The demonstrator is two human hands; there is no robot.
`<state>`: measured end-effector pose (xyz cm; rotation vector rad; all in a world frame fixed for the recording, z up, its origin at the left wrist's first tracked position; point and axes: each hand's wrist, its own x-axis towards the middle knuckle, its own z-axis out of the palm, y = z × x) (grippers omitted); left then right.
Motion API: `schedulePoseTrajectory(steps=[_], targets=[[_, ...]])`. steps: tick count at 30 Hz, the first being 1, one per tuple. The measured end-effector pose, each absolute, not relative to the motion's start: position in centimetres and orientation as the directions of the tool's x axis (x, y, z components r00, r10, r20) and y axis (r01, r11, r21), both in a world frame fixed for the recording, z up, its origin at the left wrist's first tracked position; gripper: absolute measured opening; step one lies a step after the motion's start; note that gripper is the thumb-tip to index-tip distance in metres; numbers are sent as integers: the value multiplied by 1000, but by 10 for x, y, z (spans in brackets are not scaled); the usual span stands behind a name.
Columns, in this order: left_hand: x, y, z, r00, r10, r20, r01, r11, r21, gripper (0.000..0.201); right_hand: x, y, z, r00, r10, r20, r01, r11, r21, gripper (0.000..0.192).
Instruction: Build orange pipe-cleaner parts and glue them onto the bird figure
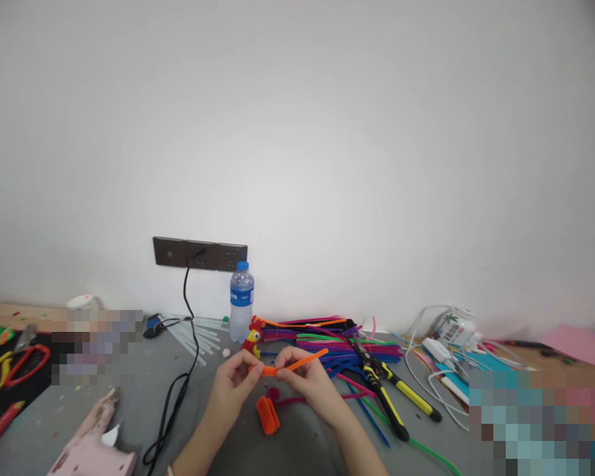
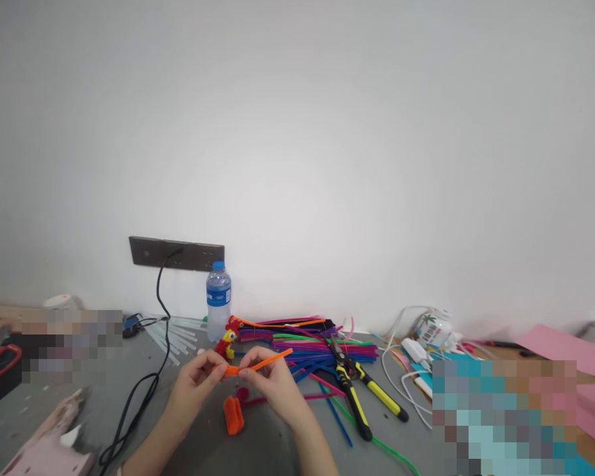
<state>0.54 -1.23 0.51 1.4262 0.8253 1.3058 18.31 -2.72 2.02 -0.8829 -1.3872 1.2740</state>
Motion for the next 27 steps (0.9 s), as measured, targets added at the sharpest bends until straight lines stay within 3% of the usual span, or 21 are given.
schedulePoseTrajectory(steps=[6, 17, 27], targets=[[6, -15, 6, 241, 930, 278, -119, -256, 959, 25, 186, -30, 26, -315, 943, 109, -160, 61, -985, 27], [5, -12, 1, 258, 925, 280, -109, -260, 959, 26, 188, -31, 25, -328, 941, 79, -170, 24, -985, 24], [7, -17, 8, 375, 906, 193, -148, -148, 978, 34, 194, -31, 15, -519, 854, 36, -250, -111, -962, 25]])
